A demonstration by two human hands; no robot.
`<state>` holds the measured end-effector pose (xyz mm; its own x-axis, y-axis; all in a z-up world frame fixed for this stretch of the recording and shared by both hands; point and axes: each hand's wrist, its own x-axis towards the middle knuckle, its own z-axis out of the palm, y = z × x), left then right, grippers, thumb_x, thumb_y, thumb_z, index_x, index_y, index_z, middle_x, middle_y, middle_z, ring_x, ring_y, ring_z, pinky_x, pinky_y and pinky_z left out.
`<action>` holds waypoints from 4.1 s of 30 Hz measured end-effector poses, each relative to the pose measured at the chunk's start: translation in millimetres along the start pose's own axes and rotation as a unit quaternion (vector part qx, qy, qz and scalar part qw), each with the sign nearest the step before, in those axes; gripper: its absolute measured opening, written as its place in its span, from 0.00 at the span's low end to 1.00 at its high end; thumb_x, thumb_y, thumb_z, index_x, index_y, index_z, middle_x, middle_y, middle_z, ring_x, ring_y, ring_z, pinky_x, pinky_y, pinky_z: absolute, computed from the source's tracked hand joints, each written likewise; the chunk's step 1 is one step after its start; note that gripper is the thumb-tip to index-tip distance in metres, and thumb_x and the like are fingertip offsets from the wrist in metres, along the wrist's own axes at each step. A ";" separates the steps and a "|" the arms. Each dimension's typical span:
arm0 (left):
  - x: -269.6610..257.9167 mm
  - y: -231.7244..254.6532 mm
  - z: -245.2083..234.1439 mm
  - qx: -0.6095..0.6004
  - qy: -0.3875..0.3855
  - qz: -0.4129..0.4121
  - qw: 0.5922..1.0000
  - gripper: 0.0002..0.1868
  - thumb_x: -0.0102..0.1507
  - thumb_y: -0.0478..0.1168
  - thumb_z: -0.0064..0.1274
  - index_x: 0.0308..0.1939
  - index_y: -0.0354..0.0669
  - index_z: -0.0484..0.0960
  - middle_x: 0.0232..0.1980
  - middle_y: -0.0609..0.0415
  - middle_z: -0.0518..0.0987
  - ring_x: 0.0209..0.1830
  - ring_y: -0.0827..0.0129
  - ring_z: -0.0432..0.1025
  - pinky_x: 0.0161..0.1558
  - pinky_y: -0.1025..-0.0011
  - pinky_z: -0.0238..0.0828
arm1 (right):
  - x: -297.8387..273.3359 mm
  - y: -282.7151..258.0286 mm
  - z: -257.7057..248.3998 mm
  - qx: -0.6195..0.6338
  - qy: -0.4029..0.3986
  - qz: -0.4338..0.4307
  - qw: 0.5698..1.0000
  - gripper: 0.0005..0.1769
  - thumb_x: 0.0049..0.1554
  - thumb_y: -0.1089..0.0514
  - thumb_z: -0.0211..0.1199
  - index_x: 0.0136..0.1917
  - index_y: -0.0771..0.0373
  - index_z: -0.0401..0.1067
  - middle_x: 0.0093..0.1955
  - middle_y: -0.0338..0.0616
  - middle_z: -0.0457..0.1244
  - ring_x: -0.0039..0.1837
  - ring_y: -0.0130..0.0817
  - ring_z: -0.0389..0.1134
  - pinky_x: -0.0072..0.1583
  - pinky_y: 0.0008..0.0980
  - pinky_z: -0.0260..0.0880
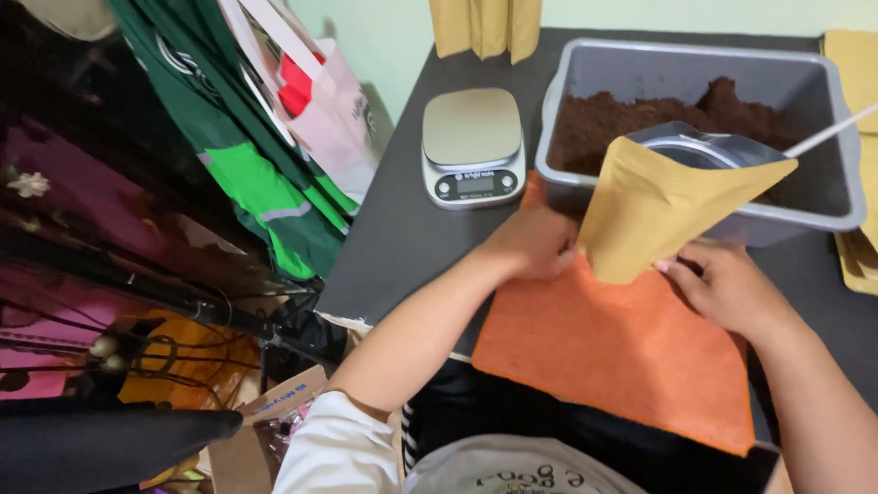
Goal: Filling paper bags with ground coffee using a spoon and weighing them on a digital scale
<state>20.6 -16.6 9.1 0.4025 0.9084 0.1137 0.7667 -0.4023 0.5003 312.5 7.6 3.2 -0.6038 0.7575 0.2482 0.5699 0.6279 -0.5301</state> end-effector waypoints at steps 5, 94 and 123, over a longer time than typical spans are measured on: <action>-7.4 16.2 -25.3 0.008 -0.039 -0.047 0.998 0.09 0.59 0.43 0.45 0.23 0.52 0.68 0.24 0.61 0.74 0.27 0.61 0.69 0.29 0.61 0.55 | 1.1 4.8 -0.5 -0.018 -0.002 0.062 0.998 0.08 0.59 0.53 0.63 0.47 0.55 0.81 0.48 0.36 0.71 0.53 0.34 0.70 0.56 0.34 0.65; -16.8 26.3 -19.2 0.008 0.101 0.082 0.992 0.16 0.66 0.47 0.34 0.23 0.54 0.63 0.25 0.63 0.69 0.30 0.65 0.70 0.31 0.59 0.46 | -23.6 88.8 25.5 0.106 0.149 0.083 0.980 0.16 0.63 0.65 0.64 0.32 0.70 0.77 0.36 0.47 0.71 0.44 0.33 0.71 0.55 0.32 0.67; 1.2 2.3 8.3 0.020 0.053 0.060 0.997 0.22 0.61 0.49 0.46 0.15 0.50 0.59 0.13 0.63 0.62 0.15 0.66 0.59 0.66 0.51 0.37 | 1.3 18.2 5.5 -0.070 -0.066 0.231 0.968 0.17 0.59 0.45 0.61 0.50 0.54 0.85 0.51 0.33 0.81 0.57 0.26 0.80 0.60 0.27 0.71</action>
<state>27.0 -17.4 3.2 0.4392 0.8597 0.2609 0.7364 -0.5109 0.4435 319.0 19.0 -10.6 -0.3270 0.9398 -0.0990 0.8607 0.2530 -0.4418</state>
